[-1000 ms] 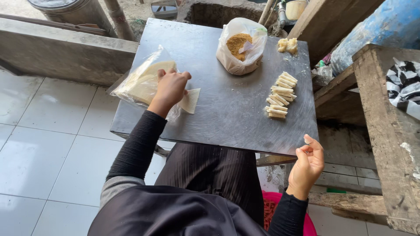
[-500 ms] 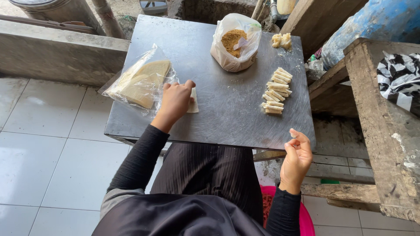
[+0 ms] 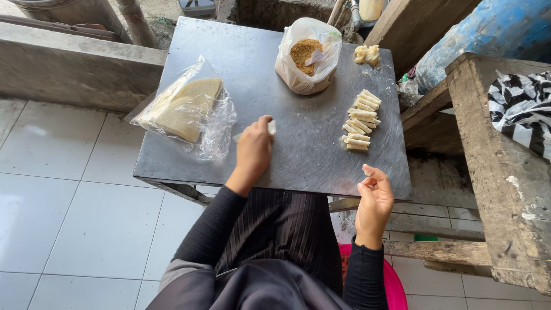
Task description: The person places a small amount of filling from a plastic bag onto a triangular dough wrapper, then folds and rolls the dough into a cylindrical shape by hand, repeating this for multiple pieces on a metal table.
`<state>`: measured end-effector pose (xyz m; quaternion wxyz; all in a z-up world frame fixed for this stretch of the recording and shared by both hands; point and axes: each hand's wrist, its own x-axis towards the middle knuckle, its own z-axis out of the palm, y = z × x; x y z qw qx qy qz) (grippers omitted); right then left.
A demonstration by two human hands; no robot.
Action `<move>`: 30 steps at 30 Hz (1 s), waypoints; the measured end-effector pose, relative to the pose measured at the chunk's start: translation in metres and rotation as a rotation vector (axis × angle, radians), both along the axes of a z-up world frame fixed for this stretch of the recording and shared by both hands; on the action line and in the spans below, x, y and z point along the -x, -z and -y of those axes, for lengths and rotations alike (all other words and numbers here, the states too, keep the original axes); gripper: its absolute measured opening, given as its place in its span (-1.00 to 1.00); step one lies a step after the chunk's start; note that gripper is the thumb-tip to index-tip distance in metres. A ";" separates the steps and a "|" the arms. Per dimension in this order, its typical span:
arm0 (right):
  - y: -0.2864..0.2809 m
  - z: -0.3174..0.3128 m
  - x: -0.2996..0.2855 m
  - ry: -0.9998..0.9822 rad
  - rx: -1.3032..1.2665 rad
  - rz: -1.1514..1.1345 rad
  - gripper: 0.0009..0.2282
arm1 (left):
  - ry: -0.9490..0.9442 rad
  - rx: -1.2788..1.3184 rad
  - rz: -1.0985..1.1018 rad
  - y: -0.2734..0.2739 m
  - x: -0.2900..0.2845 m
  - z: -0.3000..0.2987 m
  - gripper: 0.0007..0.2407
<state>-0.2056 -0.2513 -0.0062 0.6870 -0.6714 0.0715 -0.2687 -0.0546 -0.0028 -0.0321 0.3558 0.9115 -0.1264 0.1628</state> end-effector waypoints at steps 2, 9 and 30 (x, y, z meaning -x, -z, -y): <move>-0.003 -0.003 -0.004 -0.002 0.004 0.001 -0.66 | 0.022 0.084 -0.041 -0.005 -0.007 0.020 -0.68; 0.002 -0.003 -0.001 0.007 -0.008 -0.009 -0.66 | 0.032 0.226 -0.028 -0.021 -0.010 0.078 -0.60; 0.016 -0.017 -0.170 -0.324 0.818 -0.157 -0.44 | 0.065 -0.009 0.112 -0.006 0.026 0.015 -0.61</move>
